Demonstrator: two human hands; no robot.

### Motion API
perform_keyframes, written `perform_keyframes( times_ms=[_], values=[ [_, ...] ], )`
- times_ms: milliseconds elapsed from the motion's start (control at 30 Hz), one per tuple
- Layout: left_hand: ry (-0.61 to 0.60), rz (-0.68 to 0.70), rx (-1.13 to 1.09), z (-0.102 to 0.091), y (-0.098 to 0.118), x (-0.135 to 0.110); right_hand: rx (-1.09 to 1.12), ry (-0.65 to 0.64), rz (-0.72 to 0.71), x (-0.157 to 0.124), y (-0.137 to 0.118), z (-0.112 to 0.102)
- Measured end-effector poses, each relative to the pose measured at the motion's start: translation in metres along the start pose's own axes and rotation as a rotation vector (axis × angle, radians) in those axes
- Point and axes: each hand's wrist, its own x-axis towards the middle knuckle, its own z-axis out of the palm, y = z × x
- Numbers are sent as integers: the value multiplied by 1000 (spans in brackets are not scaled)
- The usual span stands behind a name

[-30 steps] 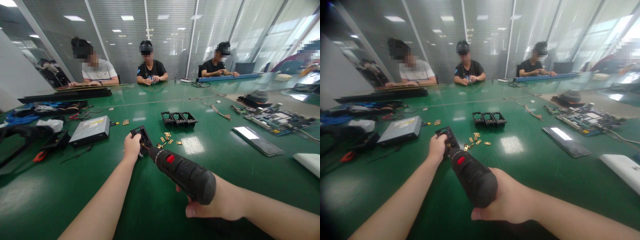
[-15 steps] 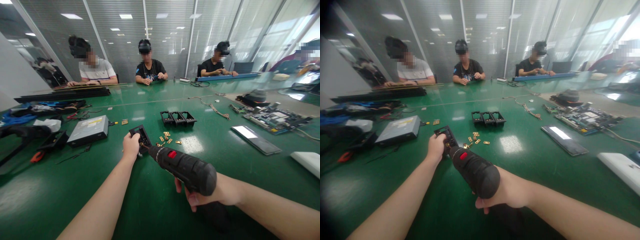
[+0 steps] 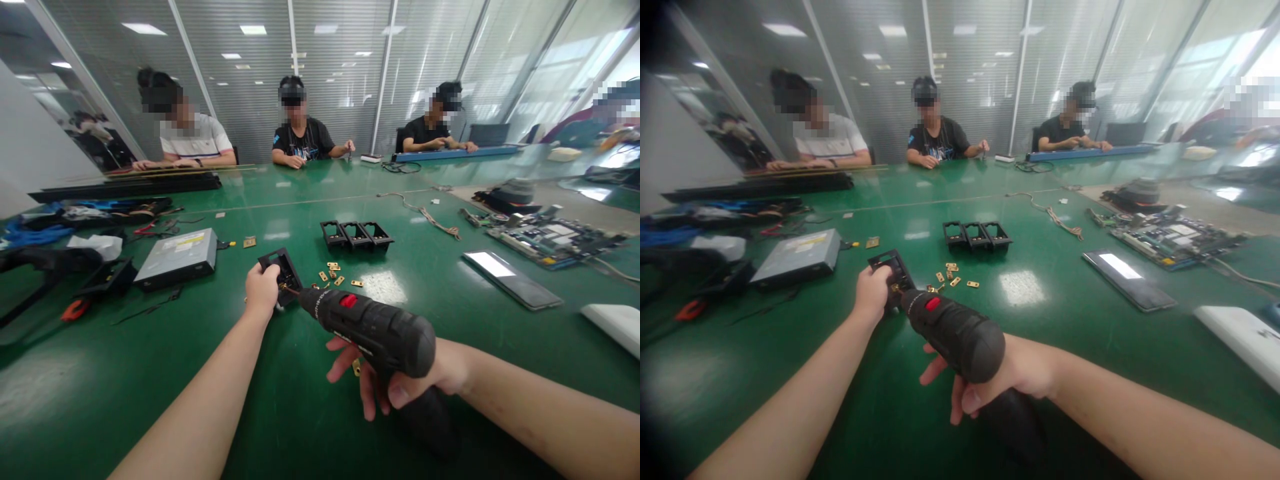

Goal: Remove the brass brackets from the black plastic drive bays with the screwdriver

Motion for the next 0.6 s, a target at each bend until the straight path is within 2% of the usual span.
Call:
perform_keyframes(
  times_ms=[300, 467, 600],
  values=[
    [1, 2, -23, -1, -3, 1, 105, -131, 132, 0, 0, -2],
    [-5, -2, -23, -1, -2, 1, 97, -58, 167, 0, -1, 0],
    [-8, -9, -12, 0, -1, 0, 81, -25, 120, -1, 2, 1]
  ],
)
